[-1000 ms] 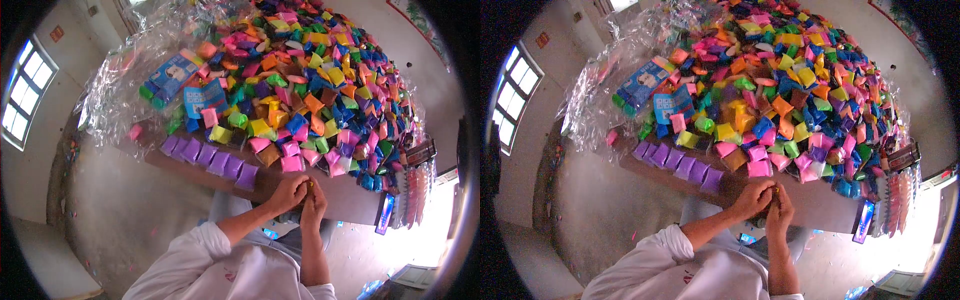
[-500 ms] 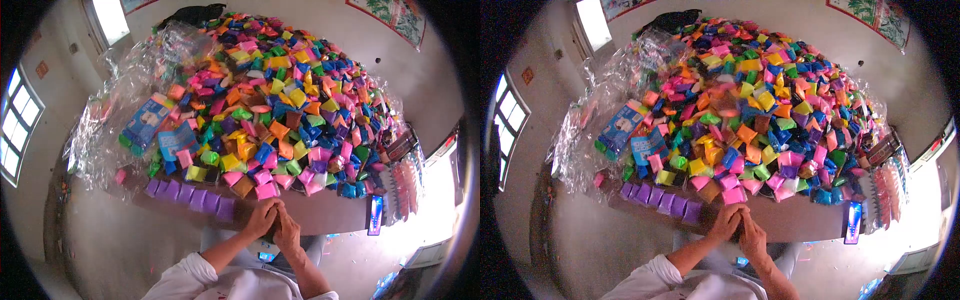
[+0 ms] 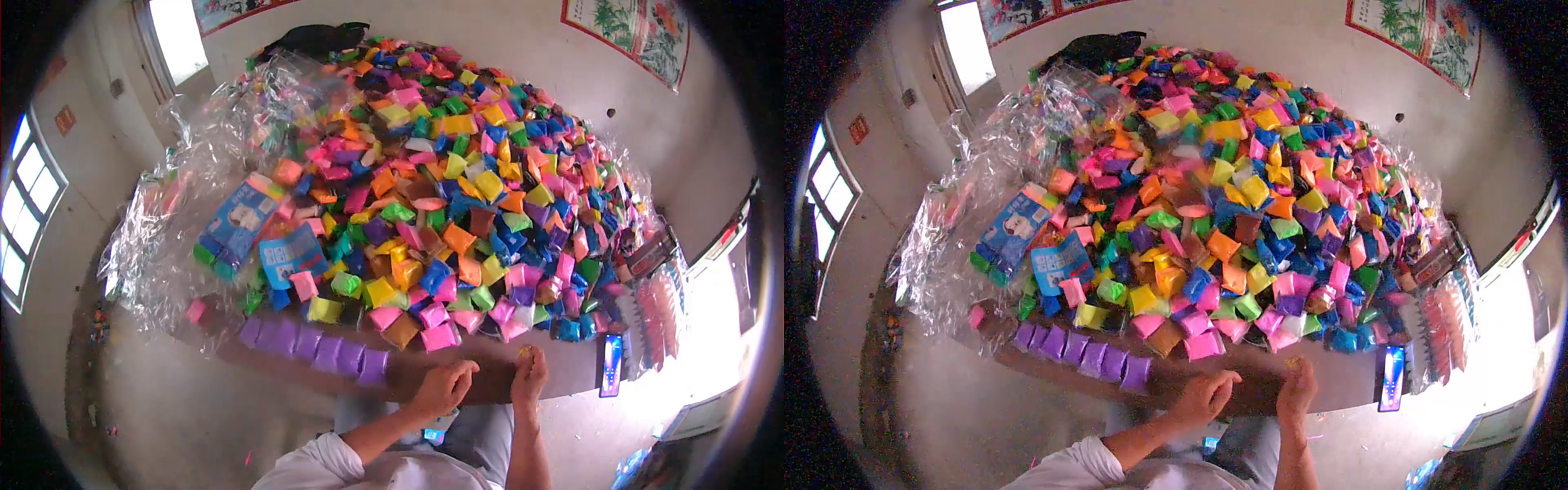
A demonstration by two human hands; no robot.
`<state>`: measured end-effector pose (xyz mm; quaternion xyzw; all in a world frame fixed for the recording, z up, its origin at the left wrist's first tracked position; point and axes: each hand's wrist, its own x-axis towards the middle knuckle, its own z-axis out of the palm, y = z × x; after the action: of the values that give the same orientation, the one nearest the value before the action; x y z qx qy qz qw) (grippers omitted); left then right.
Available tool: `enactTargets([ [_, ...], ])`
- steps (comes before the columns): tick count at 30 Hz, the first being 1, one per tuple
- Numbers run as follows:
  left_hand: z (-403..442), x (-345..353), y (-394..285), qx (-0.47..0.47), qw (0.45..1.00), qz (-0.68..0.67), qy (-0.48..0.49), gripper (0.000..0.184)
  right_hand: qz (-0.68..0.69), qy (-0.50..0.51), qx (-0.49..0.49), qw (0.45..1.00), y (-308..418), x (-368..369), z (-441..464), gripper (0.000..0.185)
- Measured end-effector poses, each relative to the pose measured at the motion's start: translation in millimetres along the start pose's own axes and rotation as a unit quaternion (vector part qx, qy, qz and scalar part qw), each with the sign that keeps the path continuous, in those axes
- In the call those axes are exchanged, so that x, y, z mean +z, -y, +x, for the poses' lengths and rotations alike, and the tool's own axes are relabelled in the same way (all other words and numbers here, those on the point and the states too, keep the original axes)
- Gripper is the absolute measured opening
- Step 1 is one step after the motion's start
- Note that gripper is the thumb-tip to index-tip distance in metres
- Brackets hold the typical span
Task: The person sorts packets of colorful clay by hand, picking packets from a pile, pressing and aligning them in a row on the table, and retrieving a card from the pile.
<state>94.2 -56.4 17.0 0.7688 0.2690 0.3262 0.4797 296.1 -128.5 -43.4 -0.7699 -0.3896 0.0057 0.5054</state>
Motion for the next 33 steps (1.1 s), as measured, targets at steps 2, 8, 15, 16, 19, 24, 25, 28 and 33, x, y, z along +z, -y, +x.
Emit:
enactTargets([
  [2, 1, -4, -5, -0.008, 1.000, -0.010, 0.008, 0.016, -0.046, -0.010, -0.056, 0.997, 5, 3, 0, 0.015],
  [8, -1, 1, 11, 0.008, 1.000, -0.028, 0.006, 0.018, -0.010, -0.008, -0.042, 0.999, 10, -1, 1, 0.015],
  [15, 0, -3, 9, 0.019, 0.999, -0.042, 0.004, 0.015, 0.014, 0.033, 0.026, 0.999, 19, -8, 0, 0.025],
  [16, 0, -2, 10, 0.047, 0.998, -0.034, -0.010, 0.014, 0.034, 0.050, 0.056, 0.997, 25, -8, 0, 0.025],
  [19, -2, 1, 15, 0.055, 0.998, -0.030, -0.003, 0.013, 0.055, 0.035, 0.093, 0.993, 26, -6, 0, 0.022],
  [24, -1, 3, 13, 0.009, 0.999, -0.045, 0.016, 0.013, -0.055, -0.001, -0.057, 0.997, -15, 6, 2, 0.019],
  [25, -2, 6, 14, 0.035, 0.999, -0.019, -0.010, 0.013, -0.069, 0.002, -0.059, 0.996, -17, 7, 3, 0.018],
  [28, -3, 9, 9, 0.049, 0.998, 0.035, -0.016, 0.015, 0.082, -0.005, 0.003, 0.997, -16, 13, 1, 0.015],
  [33, -6, 19, 6, 0.026, 0.992, 0.118, 0.031, 0.017, 0.098, -0.009, 0.014, 0.995, -8, 8, 1, 0.015],
])
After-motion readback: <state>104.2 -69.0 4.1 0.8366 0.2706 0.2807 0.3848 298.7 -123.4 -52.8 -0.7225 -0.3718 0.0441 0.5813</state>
